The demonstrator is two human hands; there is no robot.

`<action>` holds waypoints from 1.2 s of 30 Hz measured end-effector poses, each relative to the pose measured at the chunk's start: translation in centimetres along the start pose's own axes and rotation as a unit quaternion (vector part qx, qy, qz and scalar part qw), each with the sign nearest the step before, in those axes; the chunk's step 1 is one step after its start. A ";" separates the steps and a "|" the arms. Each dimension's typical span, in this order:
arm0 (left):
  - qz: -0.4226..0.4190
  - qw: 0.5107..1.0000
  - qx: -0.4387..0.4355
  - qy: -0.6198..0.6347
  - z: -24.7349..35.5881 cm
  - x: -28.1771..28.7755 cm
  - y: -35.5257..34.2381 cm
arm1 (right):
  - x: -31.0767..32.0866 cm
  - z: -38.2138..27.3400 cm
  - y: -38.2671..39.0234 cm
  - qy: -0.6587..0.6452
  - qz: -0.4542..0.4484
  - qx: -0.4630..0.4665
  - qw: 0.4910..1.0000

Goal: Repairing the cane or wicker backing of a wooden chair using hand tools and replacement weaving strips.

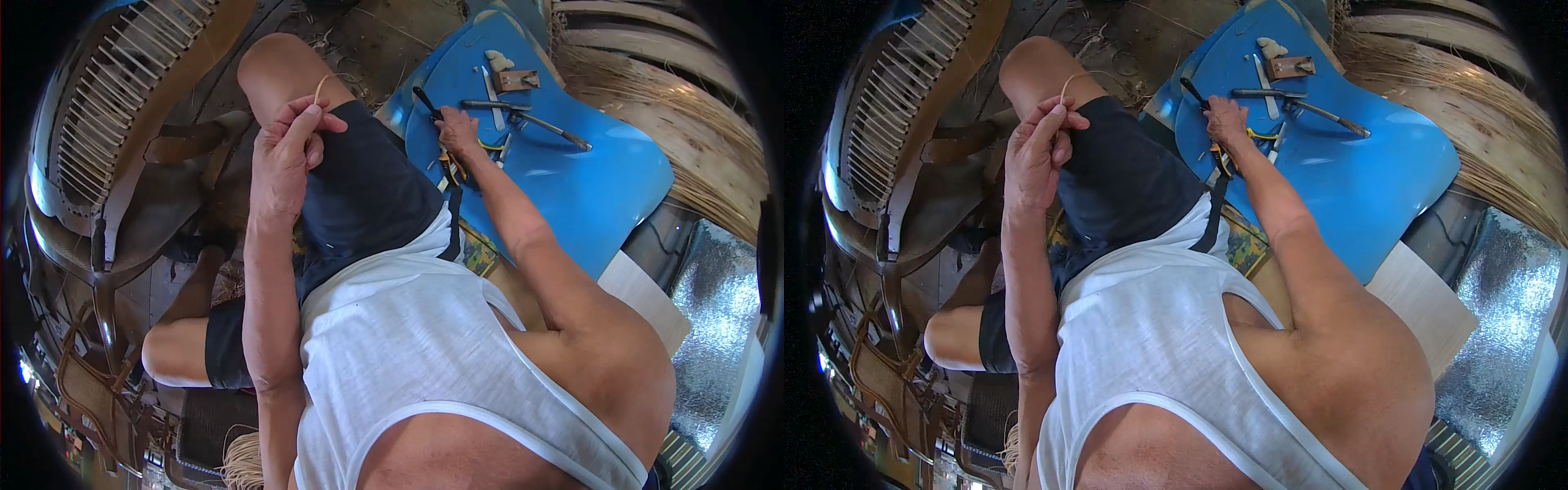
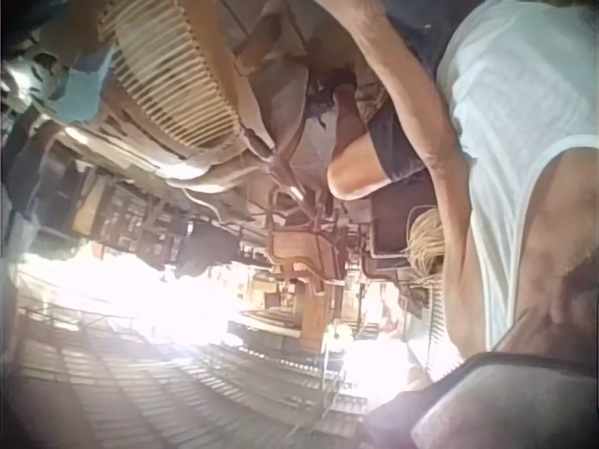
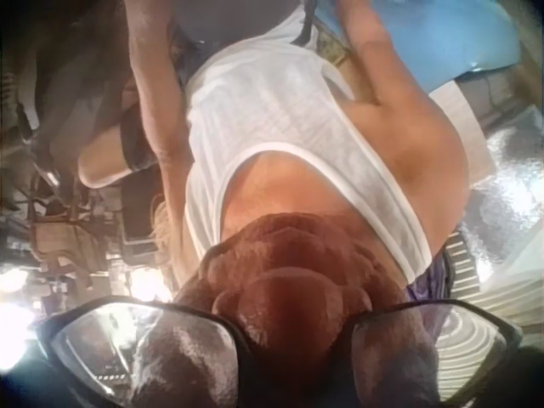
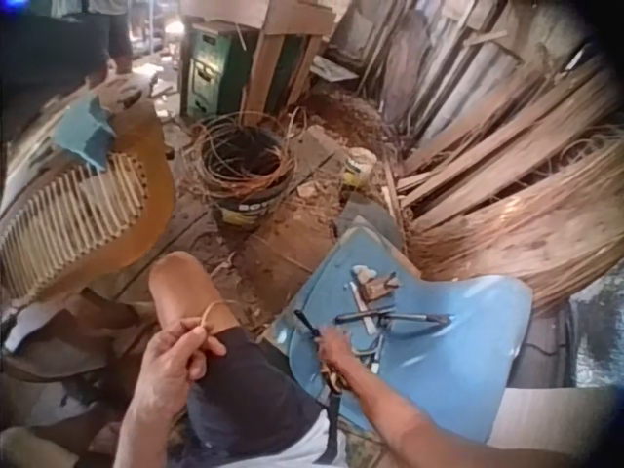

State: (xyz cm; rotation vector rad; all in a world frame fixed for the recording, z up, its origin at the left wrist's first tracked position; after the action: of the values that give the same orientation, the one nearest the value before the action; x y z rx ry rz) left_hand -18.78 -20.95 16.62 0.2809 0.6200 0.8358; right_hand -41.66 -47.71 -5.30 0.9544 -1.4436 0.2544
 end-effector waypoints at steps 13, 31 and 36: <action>0.019 0.997 -0.006 -0.078 2.2 -1.3 -0.5 | 7.3 0.5 -6.8 -0.301 0.152 0.033 0.941; -0.015 0.953 -0.088 -0.290 2.2 -2.0 6.4 | 23.6 -17.1 10.1 -0.563 -0.111 0.121 0.810; 0.056 0.935 -0.078 -0.342 2.1 1.3 11.5 | 20.3 -20.3 10.8 -0.606 -0.181 0.124 0.764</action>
State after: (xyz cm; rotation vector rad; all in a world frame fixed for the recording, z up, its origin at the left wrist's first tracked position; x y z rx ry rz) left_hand -23.80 -12.52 23.12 0.4380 -0.1155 0.8243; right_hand -30.84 -35.03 20.44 1.7455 -2.3501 -0.6191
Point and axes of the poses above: each hand's wrist, its own y-axis away from the middle knuckle, its own x-axis out of the back of the hand, z = x × y, the point moved 1 cm from there along -y, towards the middle knuckle, and after that the axes turned 1 degree about z, right-handed, at the moved point
